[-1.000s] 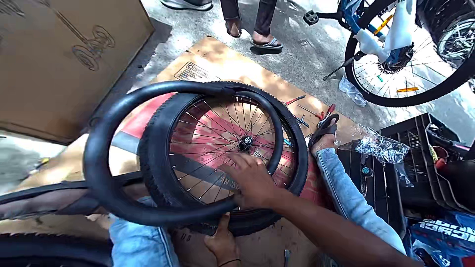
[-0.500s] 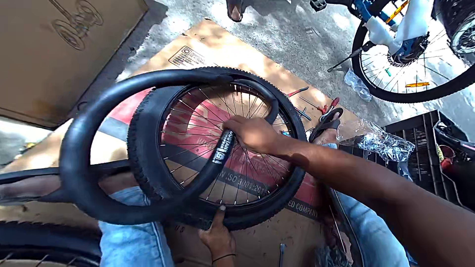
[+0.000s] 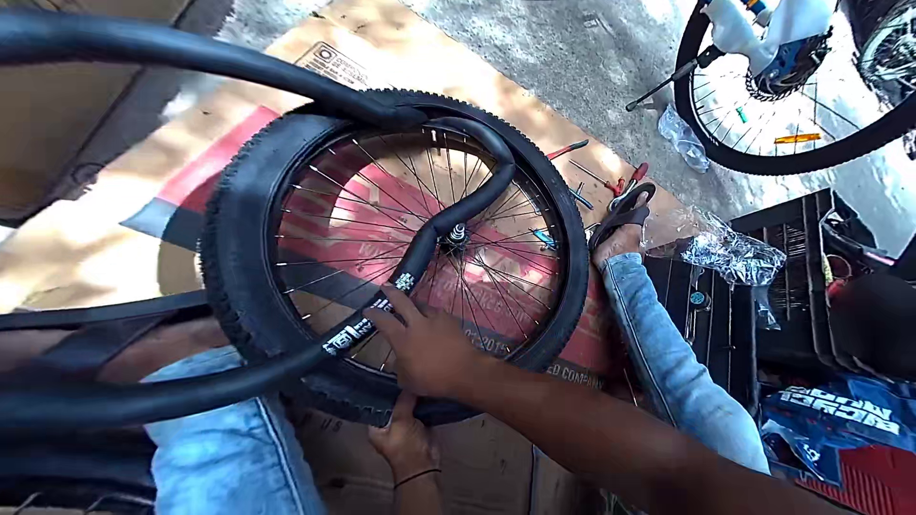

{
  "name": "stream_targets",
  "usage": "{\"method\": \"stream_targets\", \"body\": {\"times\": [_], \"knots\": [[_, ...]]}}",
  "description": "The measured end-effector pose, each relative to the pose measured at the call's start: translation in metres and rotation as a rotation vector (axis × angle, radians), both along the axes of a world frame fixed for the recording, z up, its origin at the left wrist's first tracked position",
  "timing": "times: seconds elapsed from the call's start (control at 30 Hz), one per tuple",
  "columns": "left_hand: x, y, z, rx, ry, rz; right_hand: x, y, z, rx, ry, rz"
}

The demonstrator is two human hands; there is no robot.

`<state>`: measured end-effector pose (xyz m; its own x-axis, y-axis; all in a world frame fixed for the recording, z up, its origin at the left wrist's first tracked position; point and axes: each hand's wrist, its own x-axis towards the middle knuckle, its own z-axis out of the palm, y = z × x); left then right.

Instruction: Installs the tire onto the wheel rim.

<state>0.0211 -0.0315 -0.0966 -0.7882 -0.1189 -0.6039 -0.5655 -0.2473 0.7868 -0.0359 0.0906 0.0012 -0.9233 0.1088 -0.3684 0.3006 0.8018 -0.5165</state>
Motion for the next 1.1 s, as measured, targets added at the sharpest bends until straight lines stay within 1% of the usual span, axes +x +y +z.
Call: {"method": "stream_targets", "body": {"times": [0.03,0.1,0.13,0.17,0.2,0.27,0.3,0.37,0.4,0.47,0.5,0.53,0.57,0.6,0.63,0.67,0.7,0.73,0.77,0.83,0.9,0.93,0.97,1.0,1.03,1.07,1.1], "knots": [[-0.001,-0.001,-0.001,0.005,0.008,-0.002,0.030,-0.001,0.007,-0.022,0.021,0.027],[-0.012,-0.003,0.004,0.014,0.040,-0.043,0.095,0.004,0.018,-0.146,0.052,0.060],[-0.021,-0.005,0.009,0.007,0.061,-0.076,0.127,0.009,0.021,-0.194,0.042,0.036],[-0.031,-0.006,0.014,-0.001,0.081,-0.107,0.159,0.015,0.023,-0.222,-0.021,-0.036],[-0.038,-0.005,0.020,-0.010,0.088,-0.125,0.190,0.024,0.024,-0.243,-0.150,-0.128],[-0.047,-0.009,0.034,-0.051,0.050,-0.147,0.250,0.028,0.015,-0.253,-0.500,-0.290],[-0.055,-0.009,0.037,-0.065,0.037,-0.146,0.271,0.027,0.005,-0.250,-0.668,-0.368],[-0.065,-0.010,0.036,-0.059,0.030,-0.139,0.301,0.023,-0.019,-0.260,-0.924,-0.539],[-0.069,-0.010,0.037,-0.053,0.034,-0.139,0.305,0.019,-0.032,-0.273,-1.003,-0.581],[-0.069,-0.009,0.039,-0.040,0.027,-0.136,0.304,0.005,-0.055,-0.294,-1.045,-0.662],[-0.068,-0.007,0.039,-0.030,0.017,-0.134,0.300,-0.002,-0.058,-0.259,-1.014,-0.691],[-0.066,-0.007,0.040,-0.021,0.005,-0.133,0.295,-0.009,-0.051,-0.210,-0.930,-0.713],[-0.065,-0.008,0.042,-0.013,-0.004,-0.136,0.280,-0.013,-0.026,-0.165,-0.787,-0.746],[-0.067,-0.008,0.042,-0.008,-0.004,-0.140,0.246,-0.009,0.020,-0.146,-0.663,-0.789],[-0.068,-0.008,0.039,-0.006,0.004,-0.141,0.191,0.005,0.090,-0.190,-0.727,-0.826],[-0.066,-0.011,0.034,-0.008,0.014,-0.144,0.133,0.024,0.165,-0.286,-0.893,-0.885],[-0.062,-0.013,0.030,-0.008,0.024,-0.150,0.106,0.041,0.211,-0.362,-0.880,-0.914],[-0.057,-0.013,0.026,-0.004,0.038,-0.156,0.100,0.050,0.228,-0.408,-0.819,-0.967],[-0.054,-0.013,0.022,-0.007,0.055,-0.157,0.105,0.052,0.224,-0.411,-0.791,-1.017],[-0.045,-0.016,0.013,-0.016,0.088,-0.156,0.123,0.049,0.203,-0.341,-0.864,-1.048],[-0.043,-0.016,0.004,-0.019,0.100,-0.152,0.117,0.054,0.206,-0.380,-0.989,-1.012],[-0.043,-0.017,0.000,-0.029,0.103,-0.144,0.110,0.055,0.212,-0.361,-0.999,-1.029],[-0.044,-0.018,-0.002,-0.038,0.102,-0.139,0.105,0.053,0.214,-0.324,-0.979,-1.088],[-0.045,-0.018,-0.001,-0.045,0.094,-0.143,0.105,0.047,0.206,-0.281,-0.936,-1.175],[-0.046,-0.019,0.001,-0.044,0.093,-0.146,0.113,0.041,0.189,-0.258,-0.854,-1.264],[-0.048,-0.018,0.004,-0.036,0.098,-0.153,0.133,0.036,0.162,-0.273,-0.725,-1.318],[-0.050,-0.018,0.006,-0.031,0.108,-0.162,0.171,0.025,0.113,-0.271,-0.494,-1.309]]}}
